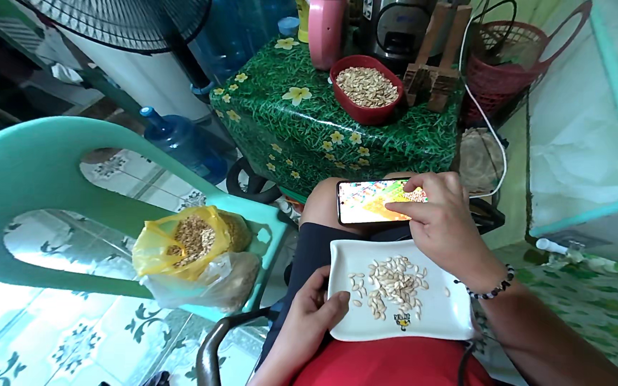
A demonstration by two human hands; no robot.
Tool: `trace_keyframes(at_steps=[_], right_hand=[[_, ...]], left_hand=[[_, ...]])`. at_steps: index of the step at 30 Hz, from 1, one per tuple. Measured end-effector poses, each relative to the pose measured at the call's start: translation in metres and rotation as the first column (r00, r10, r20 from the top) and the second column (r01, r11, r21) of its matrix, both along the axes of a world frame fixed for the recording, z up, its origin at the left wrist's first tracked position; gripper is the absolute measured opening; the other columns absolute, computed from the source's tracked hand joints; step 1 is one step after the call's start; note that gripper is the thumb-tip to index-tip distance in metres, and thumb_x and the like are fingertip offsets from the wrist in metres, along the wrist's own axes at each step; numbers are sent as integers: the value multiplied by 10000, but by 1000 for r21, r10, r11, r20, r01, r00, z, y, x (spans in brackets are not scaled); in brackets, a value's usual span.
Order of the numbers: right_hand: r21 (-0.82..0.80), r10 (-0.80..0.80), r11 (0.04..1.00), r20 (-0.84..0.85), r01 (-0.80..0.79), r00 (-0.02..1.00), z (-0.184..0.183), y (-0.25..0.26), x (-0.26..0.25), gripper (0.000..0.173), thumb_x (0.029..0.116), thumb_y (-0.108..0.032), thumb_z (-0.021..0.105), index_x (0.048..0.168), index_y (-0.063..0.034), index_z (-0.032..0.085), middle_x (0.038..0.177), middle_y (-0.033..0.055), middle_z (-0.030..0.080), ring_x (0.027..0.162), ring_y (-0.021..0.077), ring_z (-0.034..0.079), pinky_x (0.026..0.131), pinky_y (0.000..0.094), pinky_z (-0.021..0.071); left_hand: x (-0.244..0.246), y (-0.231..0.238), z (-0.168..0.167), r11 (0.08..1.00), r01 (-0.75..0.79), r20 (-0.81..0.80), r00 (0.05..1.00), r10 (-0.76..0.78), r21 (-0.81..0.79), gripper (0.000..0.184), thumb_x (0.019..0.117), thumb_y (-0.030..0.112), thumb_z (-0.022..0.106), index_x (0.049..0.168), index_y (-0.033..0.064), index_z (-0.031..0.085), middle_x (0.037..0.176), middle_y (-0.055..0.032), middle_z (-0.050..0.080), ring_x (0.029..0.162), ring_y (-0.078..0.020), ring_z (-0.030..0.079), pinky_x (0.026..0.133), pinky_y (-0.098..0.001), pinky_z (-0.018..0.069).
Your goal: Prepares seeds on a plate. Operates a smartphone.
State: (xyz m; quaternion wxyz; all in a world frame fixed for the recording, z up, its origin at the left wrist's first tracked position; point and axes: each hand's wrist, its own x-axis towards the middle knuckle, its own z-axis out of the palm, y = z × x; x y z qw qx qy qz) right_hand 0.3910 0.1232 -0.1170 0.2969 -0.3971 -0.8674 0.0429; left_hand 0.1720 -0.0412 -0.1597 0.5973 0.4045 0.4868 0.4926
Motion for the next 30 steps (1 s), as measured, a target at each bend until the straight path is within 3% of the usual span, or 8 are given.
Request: trace_keyframes(at_steps=[8, 16, 30], right_hand=[[9, 49, 999, 18, -49, 999, -3, -6, -8, 394, 870, -1, 565, 1049, -238, 824, 1160, 105, 634, 1178, 373, 510, 914, 577, 413], [23, 70, 997, 17, -71, 997, -6, -5, -7, 407, 874, -4, 556, 1057, -250, 823, 1147, 107, 632, 1140, 364, 521, 879, 553, 421], [-4, 32, 999, -33, -33, 999, -1, 0, 2, 406, 875, -4, 561, 1071, -249, 819, 1213, 101, 626, 1188, 367, 511, 892, 570, 432]], left_hand=[[0, 0, -1, 1000, 0, 5, 1000, 0, 8, 372, 985, 36, 588, 1349, 23, 512, 1050, -83, 721, 859, -153, 729, 771, -303, 622], [0, 0, -1, 1000, 0, -22, 1000, 0, 15, 378, 987, 40, 588, 1357, 22, 511, 1061, -80, 720, 867, -147, 727, 774, -300, 622], [0, 0, 0, 1000, 1, -5, 1000, -1, 4, 375, 984, 42, 593, 1350, 26, 514, 1059, -80, 720, 863, -147, 728, 772, -299, 622]])
